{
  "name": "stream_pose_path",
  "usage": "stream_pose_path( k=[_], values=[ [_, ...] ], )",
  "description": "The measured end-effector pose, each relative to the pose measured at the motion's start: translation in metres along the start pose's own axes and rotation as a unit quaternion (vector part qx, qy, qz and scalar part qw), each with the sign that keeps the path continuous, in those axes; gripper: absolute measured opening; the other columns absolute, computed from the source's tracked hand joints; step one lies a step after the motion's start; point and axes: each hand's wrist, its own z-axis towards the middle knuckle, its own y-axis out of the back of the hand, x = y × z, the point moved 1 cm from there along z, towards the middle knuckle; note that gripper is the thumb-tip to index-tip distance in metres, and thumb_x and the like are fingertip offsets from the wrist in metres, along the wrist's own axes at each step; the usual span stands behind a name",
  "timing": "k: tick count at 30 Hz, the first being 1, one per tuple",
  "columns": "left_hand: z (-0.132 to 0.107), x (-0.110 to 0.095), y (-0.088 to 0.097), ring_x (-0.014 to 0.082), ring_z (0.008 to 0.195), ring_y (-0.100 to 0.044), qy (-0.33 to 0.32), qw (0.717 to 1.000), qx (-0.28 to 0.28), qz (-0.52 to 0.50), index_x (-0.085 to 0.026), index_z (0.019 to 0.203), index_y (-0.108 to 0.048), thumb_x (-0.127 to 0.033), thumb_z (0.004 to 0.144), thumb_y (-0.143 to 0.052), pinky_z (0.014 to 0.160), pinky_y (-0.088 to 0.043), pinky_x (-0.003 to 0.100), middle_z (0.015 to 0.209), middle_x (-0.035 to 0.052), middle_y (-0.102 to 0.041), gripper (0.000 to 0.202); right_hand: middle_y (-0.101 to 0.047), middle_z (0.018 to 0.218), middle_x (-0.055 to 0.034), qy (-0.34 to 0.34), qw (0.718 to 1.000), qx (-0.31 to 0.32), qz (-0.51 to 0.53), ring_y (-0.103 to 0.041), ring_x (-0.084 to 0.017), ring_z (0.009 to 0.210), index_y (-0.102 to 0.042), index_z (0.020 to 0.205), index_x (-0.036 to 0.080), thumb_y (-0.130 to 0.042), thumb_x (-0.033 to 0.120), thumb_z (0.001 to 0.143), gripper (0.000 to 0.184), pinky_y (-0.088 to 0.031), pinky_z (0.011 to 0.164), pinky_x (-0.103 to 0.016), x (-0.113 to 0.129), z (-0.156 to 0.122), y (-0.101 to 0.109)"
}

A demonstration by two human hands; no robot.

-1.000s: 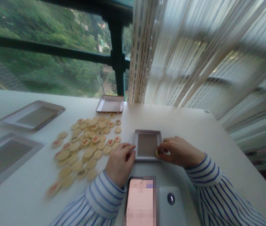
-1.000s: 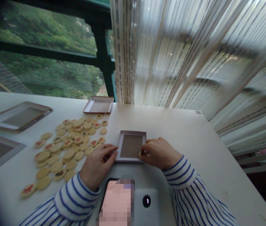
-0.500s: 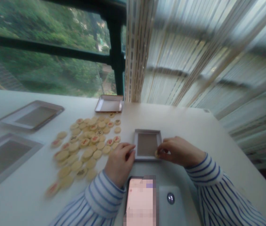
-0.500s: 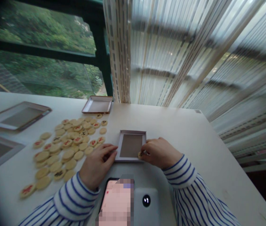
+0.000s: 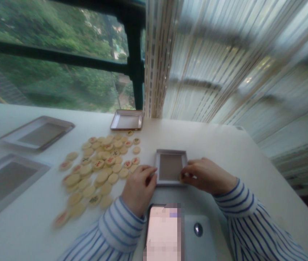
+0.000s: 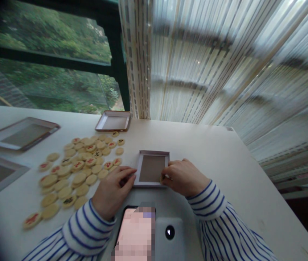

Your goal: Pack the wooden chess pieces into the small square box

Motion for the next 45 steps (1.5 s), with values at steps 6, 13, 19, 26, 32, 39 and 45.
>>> stream_pose_path(
  k=[6, 13, 19, 26, 32, 39, 45],
  values=[
    [0.0001, 0.0015, -0.0009, 0.0166, 0.077, -0.061, 0.005, 1.0, 0.0, 0.002, -0.014, 0.092, -0.068, -0.023, 0.079, -0.048, 0.077, -0.049, 0.032, 0.091, 0.0073, -0.064, 0.025, -0.064, 0.086, -0.002, 0.003, 1.0, 0.016, 0.004, -0.058, -0.014, 0.073, -0.067, 0.09, 0.027, -0.047, 0.029, 0.083, 0.021, -0.037, 0.069, -0.026, -0.0001, -0.001, 0.0022],
    [-0.0003, 0.0031, -0.0013, 0.0159, 0.074, -0.061, -0.002, 1.0, -0.008, 0.007, -0.015, 0.092, -0.068, -0.023, 0.078, -0.049, 0.073, -0.05, 0.031, 0.09, 0.0071, -0.065, 0.025, -0.063, 0.086, -0.0025, 0.003, 1.0, 0.021, 0.002, -0.058, -0.014, 0.073, -0.067, 0.091, 0.028, -0.045, 0.028, 0.084, 0.023, -0.037, 0.07, -0.027, -0.0001, -0.0027, 0.0025],
    [-0.0001, 0.0029, -0.0009, 0.0158, 0.073, -0.061, -0.002, 1.0, -0.006, 0.005, -0.015, 0.091, -0.068, -0.023, 0.078, -0.049, 0.074, -0.05, 0.031, 0.089, 0.0071, -0.065, 0.024, -0.063, 0.087, -0.0024, 0.007, 1.0, 0.023, 0.003, -0.058, -0.014, 0.075, -0.067, 0.091, 0.027, -0.044, 0.026, 0.084, 0.024, -0.037, 0.071, -0.027, -0.0001, -0.0028, 0.0018],
    [0.0005, 0.0011, -0.0005, 0.0161, 0.074, -0.061, 0.001, 1.0, -0.003, 0.002, -0.014, 0.093, -0.068, -0.024, 0.079, -0.049, 0.074, -0.05, 0.031, 0.09, 0.0074, -0.065, 0.025, -0.064, 0.087, -0.0023, 0.0, 1.0, 0.024, -0.006, -0.058, -0.014, 0.075, -0.066, 0.09, 0.027, -0.044, 0.025, 0.084, 0.024, -0.036, 0.069, -0.026, 0.0011, -0.0032, 0.0026],
    [0.0, 0.002, -0.0005, 0.0155, 0.073, -0.061, -0.005, 1.0, -0.008, 0.002, -0.015, 0.091, -0.068, -0.024, 0.078, -0.049, 0.072, -0.05, 0.03, 0.089, 0.0067, -0.065, 0.024, -0.064, 0.087, -0.0029, 0.0, 1.0, 0.029, -0.012, -0.058, -0.014, 0.076, -0.066, 0.09, 0.026, -0.044, 0.025, 0.085, 0.023, -0.035, 0.069, -0.026, 0.0017, -0.0026, 0.0023],
    [-0.0006, 0.0028, -0.0009, 0.0163, 0.075, -0.062, -0.009, 1.0, -0.008, 0.004, -0.016, 0.091, -0.068, -0.025, 0.078, -0.05, 0.072, -0.05, 0.03, 0.09, 0.0067, -0.065, 0.024, -0.064, 0.087, -0.0024, 0.003, 1.0, 0.017, -0.012, -0.058, -0.014, 0.075, -0.066, 0.091, 0.027, -0.043, 0.026, 0.085, 0.024, -0.035, 0.068, -0.026, 0.0015, -0.0038, 0.0012],
    [-0.0005, 0.0005, -0.0001, 0.0156, 0.072, -0.061, 0.0, 1.0, -0.004, 0.002, -0.015, 0.092, -0.068, -0.024, 0.078, -0.049, 0.072, -0.05, 0.031, 0.09, 0.0069, -0.065, 0.025, -0.064, 0.087, -0.0027, -0.003, 1.0, 0.023, -0.006, -0.058, -0.015, 0.077, -0.065, 0.092, 0.026, -0.043, 0.025, 0.085, 0.023, -0.036, 0.07, -0.027, 0.0021, -0.0038, 0.0031]
  ],
)
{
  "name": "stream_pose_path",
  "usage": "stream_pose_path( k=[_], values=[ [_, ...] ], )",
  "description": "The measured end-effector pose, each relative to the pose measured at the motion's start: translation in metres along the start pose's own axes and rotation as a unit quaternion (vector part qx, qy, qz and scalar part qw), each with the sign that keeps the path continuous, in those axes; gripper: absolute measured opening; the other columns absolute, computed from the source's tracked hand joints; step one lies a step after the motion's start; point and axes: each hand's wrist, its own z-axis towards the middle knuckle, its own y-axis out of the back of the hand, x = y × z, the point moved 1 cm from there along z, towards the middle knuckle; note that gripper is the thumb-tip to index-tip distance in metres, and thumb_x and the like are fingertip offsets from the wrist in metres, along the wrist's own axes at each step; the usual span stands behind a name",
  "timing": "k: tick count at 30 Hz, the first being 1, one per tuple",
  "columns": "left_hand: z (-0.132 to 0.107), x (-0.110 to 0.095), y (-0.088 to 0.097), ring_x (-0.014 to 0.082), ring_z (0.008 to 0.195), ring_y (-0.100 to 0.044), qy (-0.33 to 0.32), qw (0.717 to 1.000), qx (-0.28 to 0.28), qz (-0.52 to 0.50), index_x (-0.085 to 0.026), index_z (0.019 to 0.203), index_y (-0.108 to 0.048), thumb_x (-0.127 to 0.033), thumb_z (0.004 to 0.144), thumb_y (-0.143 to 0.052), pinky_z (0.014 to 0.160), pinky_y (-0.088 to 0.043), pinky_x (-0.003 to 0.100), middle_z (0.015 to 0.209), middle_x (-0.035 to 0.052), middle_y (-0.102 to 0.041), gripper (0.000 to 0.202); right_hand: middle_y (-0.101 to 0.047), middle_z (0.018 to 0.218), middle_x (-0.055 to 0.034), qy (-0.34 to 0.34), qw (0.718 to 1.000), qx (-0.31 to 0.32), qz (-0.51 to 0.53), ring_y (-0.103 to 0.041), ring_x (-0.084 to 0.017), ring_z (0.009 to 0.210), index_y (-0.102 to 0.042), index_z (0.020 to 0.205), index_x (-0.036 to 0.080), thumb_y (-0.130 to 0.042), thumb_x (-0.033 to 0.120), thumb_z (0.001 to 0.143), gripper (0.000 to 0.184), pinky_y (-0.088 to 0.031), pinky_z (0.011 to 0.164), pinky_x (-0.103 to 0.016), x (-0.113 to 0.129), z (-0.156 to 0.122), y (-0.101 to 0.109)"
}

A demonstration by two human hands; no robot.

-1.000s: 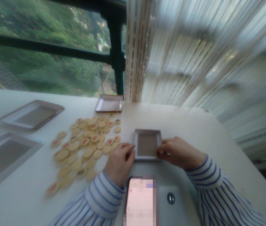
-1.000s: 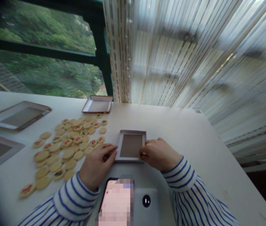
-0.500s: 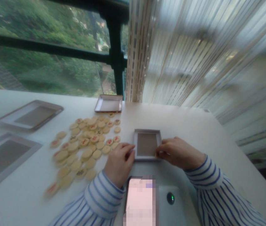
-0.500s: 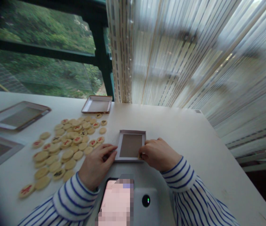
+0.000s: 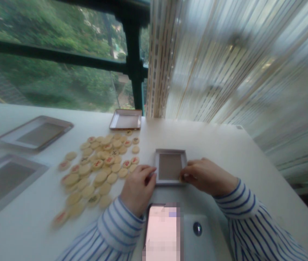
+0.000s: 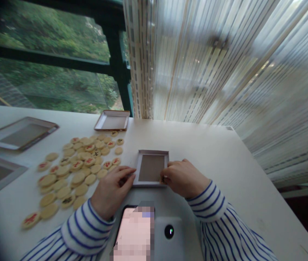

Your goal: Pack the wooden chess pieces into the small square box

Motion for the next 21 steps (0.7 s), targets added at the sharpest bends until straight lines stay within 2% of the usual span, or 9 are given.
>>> stream_pose_path(
  k=[5, 12, 21],
  values=[
    [0.0008, -0.001, 0.0006, 0.0158, 0.073, -0.061, -0.007, 1.0, -0.003, -0.002, -0.015, 0.091, -0.067, -0.025, 0.078, -0.049, 0.071, -0.051, 0.03, 0.09, 0.007, -0.065, 0.024, -0.064, 0.088, -0.004, -0.003, 1.0, 0.005, -0.006, -0.059, -0.015, 0.077, -0.065, 0.093, 0.024, -0.042, 0.026, 0.086, 0.024, -0.036, 0.07, -0.027, 0.0017, -0.0018, 0.0047],
    [-0.0001, -0.0001, 0.0008, 0.0149, 0.07, -0.061, -0.011, 1.0, -0.007, -0.006, -0.016, 0.09, -0.067, -0.025, 0.078, -0.05, 0.069, -0.051, 0.03, 0.089, 0.0065, -0.065, 0.023, -0.065, 0.091, -0.0048, -0.021, 0.999, -0.02, -0.017, -0.059, -0.016, 0.078, -0.063, 0.103, 0.026, -0.041, 0.025, 0.086, 0.028, -0.036, 0.071, -0.027, -0.003, -0.0057, 0.0076],
    [0.0003, 0.0005, 0.0009, 0.0145, 0.069, -0.061, -0.016, 1.0, -0.007, -0.009, -0.015, 0.09, -0.066, -0.024, 0.079, -0.049, 0.068, -0.05, 0.029, 0.086, 0.0064, -0.065, 0.023, -0.068, 0.087, -0.0048, -0.069, 0.997, -0.01, -0.018, -0.061, -0.017, 0.079, -0.061, 0.101, 0.024, -0.039, 0.027, 0.086, 0.026, -0.036, 0.065, -0.026, -0.0051, -0.0063, 0.0049]
  ],
)
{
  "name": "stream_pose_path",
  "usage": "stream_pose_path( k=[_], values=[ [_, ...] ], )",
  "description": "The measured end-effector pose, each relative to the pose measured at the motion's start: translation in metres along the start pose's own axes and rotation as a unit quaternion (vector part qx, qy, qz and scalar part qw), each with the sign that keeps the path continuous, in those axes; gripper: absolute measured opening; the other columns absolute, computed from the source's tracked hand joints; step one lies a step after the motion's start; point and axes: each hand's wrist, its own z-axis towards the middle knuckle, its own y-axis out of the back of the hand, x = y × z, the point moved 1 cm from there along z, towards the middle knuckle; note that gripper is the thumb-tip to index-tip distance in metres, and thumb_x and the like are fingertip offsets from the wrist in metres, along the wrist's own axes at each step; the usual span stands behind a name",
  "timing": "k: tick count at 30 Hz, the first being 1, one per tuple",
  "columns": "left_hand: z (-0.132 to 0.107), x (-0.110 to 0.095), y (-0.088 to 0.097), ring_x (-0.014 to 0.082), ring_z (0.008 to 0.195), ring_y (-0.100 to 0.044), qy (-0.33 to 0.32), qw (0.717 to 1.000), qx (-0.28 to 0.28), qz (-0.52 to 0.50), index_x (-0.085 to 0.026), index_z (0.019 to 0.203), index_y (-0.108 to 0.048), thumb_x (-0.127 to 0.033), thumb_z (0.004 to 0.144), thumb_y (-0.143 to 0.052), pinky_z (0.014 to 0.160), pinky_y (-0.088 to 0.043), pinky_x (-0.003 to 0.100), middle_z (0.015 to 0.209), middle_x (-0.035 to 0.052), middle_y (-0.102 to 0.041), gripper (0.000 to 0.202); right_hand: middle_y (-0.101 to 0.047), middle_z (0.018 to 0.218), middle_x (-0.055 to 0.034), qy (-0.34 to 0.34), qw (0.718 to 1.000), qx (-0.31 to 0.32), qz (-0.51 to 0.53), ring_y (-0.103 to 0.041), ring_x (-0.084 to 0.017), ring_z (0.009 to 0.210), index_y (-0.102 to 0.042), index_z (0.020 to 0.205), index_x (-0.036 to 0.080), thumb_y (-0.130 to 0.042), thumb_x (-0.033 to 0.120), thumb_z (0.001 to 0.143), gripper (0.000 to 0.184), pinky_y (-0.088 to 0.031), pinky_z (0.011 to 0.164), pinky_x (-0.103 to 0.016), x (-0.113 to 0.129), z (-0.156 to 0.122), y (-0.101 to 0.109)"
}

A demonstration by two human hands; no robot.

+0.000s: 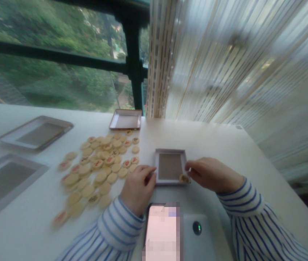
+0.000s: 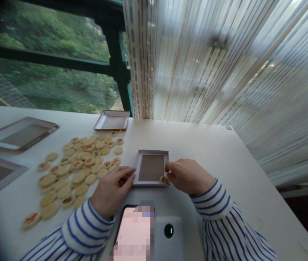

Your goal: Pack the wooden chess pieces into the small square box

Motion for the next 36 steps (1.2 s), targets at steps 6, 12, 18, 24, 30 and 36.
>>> stream_pose_path(
  k=[6, 12, 18, 24, 30, 36],
  values=[
    [-0.0001, -0.0011, 0.0006, 0.0155, 0.071, -0.061, 0.002, 1.0, 0.002, 0.001, -0.015, 0.09, -0.066, -0.024, 0.078, -0.048, 0.07, -0.051, 0.03, 0.086, 0.0068, -0.066, 0.023, -0.068, 0.083, -0.005, 0.008, 1.0, -0.002, 0.008, -0.062, -0.017, 0.074, -0.06, 0.102, 0.024, -0.041, 0.027, 0.086, 0.025, -0.035, 0.061, -0.026, 0.0005, 0.0009, -0.0027],
    [-0.0005, -0.0015, 0.0006, 0.0154, 0.07, -0.061, 0.004, 1.0, 0.001, -0.002, -0.015, 0.09, -0.066, -0.024, 0.078, -0.048, 0.07, -0.051, 0.031, 0.085, 0.0068, -0.066, 0.023, -0.068, 0.084, -0.0046, 0.018, 1.0, -0.002, 0.015, -0.062, -0.017, 0.075, -0.059, 0.102, 0.024, -0.04, 0.025, 0.086, 0.025, -0.035, 0.062, -0.025, 0.0003, 0.0012, -0.004],
    [0.0003, -0.0009, 0.0011, 0.0156, 0.071, -0.062, -0.003, 1.0, -0.002, 0.006, -0.016, 0.089, -0.066, -0.024, 0.078, -0.049, 0.07, -0.051, 0.03, 0.085, 0.0061, -0.066, 0.023, -0.068, 0.083, -0.005, 0.015, 1.0, 0.0, 0.019, -0.062, -0.017, 0.074, -0.059, 0.103, 0.023, -0.041, 0.024, 0.085, 0.025, -0.035, 0.062, -0.025, 0.0006, 0.0016, -0.0045],
    [0.0001, -0.0004, 0.0012, 0.0157, 0.071, -0.062, 0.001, 1.0, 0.003, 0.006, -0.015, 0.09, -0.067, -0.024, 0.078, -0.049, 0.07, -0.051, 0.031, 0.086, 0.0069, -0.067, 0.023, -0.068, 0.084, -0.0052, 0.016, 1.0, -0.004, 0.022, -0.062, -0.017, 0.076, -0.059, 0.102, 0.023, -0.041, 0.024, 0.085, 0.025, -0.036, 0.062, -0.025, 0.0005, 0.0022, -0.0061],
    [-0.0005, -0.0002, 0.0006, 0.0151, 0.07, -0.061, -0.007, 1.0, -0.001, 0.006, -0.015, 0.09, -0.067, -0.024, 0.078, -0.049, 0.068, -0.051, 0.029, 0.084, 0.0062, -0.066, 0.023, -0.068, 0.084, -0.0056, 0.015, 1.0, 0.001, 0.022, -0.062, -0.017, 0.077, -0.059, 0.103, 0.022, -0.04, 0.024, 0.085, 0.025, -0.036, 0.063, -0.025, 0.0006, 0.0027, -0.0057],
    [0.0006, 0.0, 0.0008, 0.0148, 0.068, -0.061, 0.0, 1.0, 0.006, 0.009, -0.014, 0.091, -0.066, -0.023, 0.078, -0.049, 0.068, -0.05, 0.03, 0.084, 0.0064, -0.066, 0.024, -0.068, 0.085, -0.0062, 0.014, 1.0, 0.005, 0.027, -0.062, -0.017, 0.077, -0.058, 0.105, 0.022, -0.039, 0.025, 0.087, 0.026, -0.036, 0.064, -0.025, 0.0012, 0.0026, -0.0051]
  ],
)
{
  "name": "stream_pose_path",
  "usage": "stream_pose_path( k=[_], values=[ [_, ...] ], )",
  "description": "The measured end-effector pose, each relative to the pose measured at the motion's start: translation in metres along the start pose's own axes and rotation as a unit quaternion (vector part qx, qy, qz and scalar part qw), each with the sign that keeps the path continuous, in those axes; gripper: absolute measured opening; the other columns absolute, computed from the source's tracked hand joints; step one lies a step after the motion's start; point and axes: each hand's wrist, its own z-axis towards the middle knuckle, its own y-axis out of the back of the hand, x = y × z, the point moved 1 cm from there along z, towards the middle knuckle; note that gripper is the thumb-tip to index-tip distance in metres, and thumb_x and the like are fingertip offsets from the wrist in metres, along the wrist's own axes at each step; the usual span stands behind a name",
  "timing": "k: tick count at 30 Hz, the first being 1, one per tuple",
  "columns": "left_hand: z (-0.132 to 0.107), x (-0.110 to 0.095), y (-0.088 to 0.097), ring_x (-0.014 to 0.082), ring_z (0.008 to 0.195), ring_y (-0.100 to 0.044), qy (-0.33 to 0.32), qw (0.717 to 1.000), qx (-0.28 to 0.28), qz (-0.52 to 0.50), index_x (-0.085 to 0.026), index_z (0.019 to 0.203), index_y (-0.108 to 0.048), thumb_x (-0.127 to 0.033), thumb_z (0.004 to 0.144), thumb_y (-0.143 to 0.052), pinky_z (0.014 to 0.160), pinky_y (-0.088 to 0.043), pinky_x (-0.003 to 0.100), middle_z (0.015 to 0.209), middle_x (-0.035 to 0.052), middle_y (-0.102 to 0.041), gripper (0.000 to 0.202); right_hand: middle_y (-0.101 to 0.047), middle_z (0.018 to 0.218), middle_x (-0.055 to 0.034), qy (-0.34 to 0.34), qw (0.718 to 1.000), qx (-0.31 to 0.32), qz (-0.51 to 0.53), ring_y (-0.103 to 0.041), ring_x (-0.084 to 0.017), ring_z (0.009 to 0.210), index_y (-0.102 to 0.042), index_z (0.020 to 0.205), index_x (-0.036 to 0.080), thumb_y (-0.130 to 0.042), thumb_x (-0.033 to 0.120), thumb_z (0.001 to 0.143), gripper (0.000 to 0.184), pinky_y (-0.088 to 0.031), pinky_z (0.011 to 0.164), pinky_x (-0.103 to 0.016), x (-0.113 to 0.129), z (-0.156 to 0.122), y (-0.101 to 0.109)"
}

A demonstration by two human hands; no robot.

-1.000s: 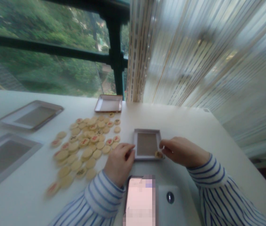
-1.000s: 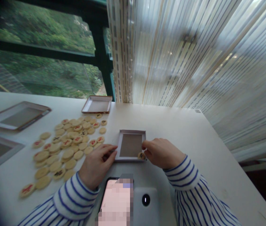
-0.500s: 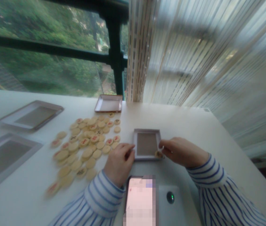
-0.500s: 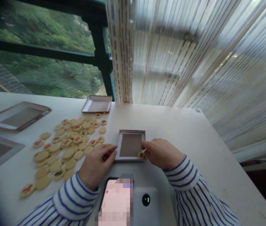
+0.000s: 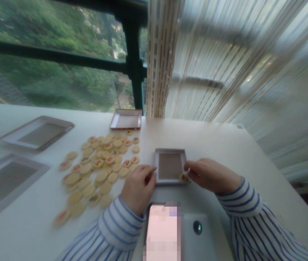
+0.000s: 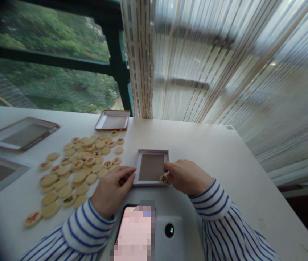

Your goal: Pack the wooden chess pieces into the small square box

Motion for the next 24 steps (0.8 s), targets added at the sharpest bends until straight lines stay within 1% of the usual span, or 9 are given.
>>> stream_pose_path(
  k=[6, 9, 13, 16, 19, 22, 24],
  values=[
    [0.0, -0.003, 0.001, 0.0151, 0.068, -0.06, -0.005, 1.0, -0.01, 0.008, -0.014, 0.089, -0.066, -0.024, 0.078, -0.05, 0.068, -0.05, 0.029, 0.082, 0.0063, -0.065, 0.023, -0.067, 0.08, -0.0044, -0.004, 1.0, -0.018, -0.017, -0.061, -0.017, 0.073, -0.057, 0.102, 0.023, -0.04, 0.025, 0.085, 0.024, -0.033, 0.06, -0.025, -0.002, -0.002, 0.001],
    [0.0, -0.008, 0.005, 0.0145, 0.066, -0.059, -0.007, 1.0, -0.026, 0.011, -0.014, 0.089, -0.066, -0.025, 0.078, -0.05, 0.066, -0.049, 0.029, 0.08, 0.006, -0.065, 0.022, -0.066, 0.076, -0.0031, -0.009, 0.999, -0.036, -0.031, -0.061, -0.017, 0.07, -0.057, 0.098, 0.023, -0.04, 0.028, 0.086, 0.022, -0.031, 0.058, -0.026, -0.002, -0.003, 0.004],
    [0.001, -0.01, 0.012, 0.0123, 0.059, -0.057, 0.0, 0.997, -0.074, 0.002, -0.014, 0.087, -0.066, -0.027, 0.077, -0.052, 0.062, -0.048, 0.026, 0.077, 0.0044, -0.064, 0.021, -0.066, 0.075, -0.0033, -0.022, 0.995, -0.074, -0.063, -0.06, -0.016, 0.067, -0.055, 0.093, 0.022, -0.036, 0.029, 0.088, 0.021, -0.029, 0.056, -0.026, -0.001, -0.003, 0.007],
    [0.003, -0.006, 0.019, 0.0125, 0.06, -0.058, 0.016, 0.992, -0.125, -0.013, -0.015, 0.086, -0.066, -0.031, 0.077, -0.054, 0.063, -0.048, 0.026, 0.074, 0.0029, -0.064, 0.022, -0.066, 0.074, -0.0035, -0.024, 0.992, -0.092, -0.077, -0.059, -0.015, 0.067, -0.054, 0.089, 0.021, -0.034, 0.03, 0.089, 0.023, -0.028, 0.056, -0.026, 0.002, -0.003, 0.008],
    [0.005, 0.0, 0.025, 0.0127, 0.062, -0.06, 0.045, 0.984, -0.169, -0.041, -0.016, 0.087, -0.066, -0.034, 0.077, -0.055, 0.062, -0.049, 0.025, 0.077, 0.0025, -0.066, 0.023, -0.065, 0.073, -0.0029, -0.023, 0.991, -0.104, -0.082, -0.059, -0.015, 0.066, -0.054, 0.088, 0.021, -0.033, 0.03, 0.089, 0.023, -0.028, 0.056, -0.025, 0.004, -0.004, 0.007],
    [0.006, 0.005, 0.031, 0.0132, 0.062, -0.061, 0.074, 0.976, -0.198, -0.057, -0.017, 0.088, -0.066, -0.035, 0.076, -0.056, 0.059, -0.049, 0.024, 0.077, 0.0024, -0.067, 0.024, -0.065, 0.074, -0.0032, -0.016, 0.99, -0.115, -0.084, -0.058, -0.014, 0.066, -0.054, 0.088, 0.021, -0.033, 0.03, 0.09, 0.023, -0.028, 0.056, -0.025, 0.006, -0.005, 0.007],
    [0.007, 0.006, 0.034, 0.0134, 0.061, -0.061, 0.083, 0.972, -0.208, -0.067, -0.017, 0.088, -0.066, -0.036, 0.076, -0.057, 0.058, -0.049, 0.024, 0.076, 0.0028, -0.068, 0.024, -0.065, 0.075, -0.0032, -0.011, 0.988, -0.127, -0.083, -0.058, -0.014, 0.066, -0.054, 0.088, 0.021, -0.034, 0.03, 0.09, 0.023, -0.027, 0.056, -0.025, 0.008, -0.006, 0.008]
  ],
)
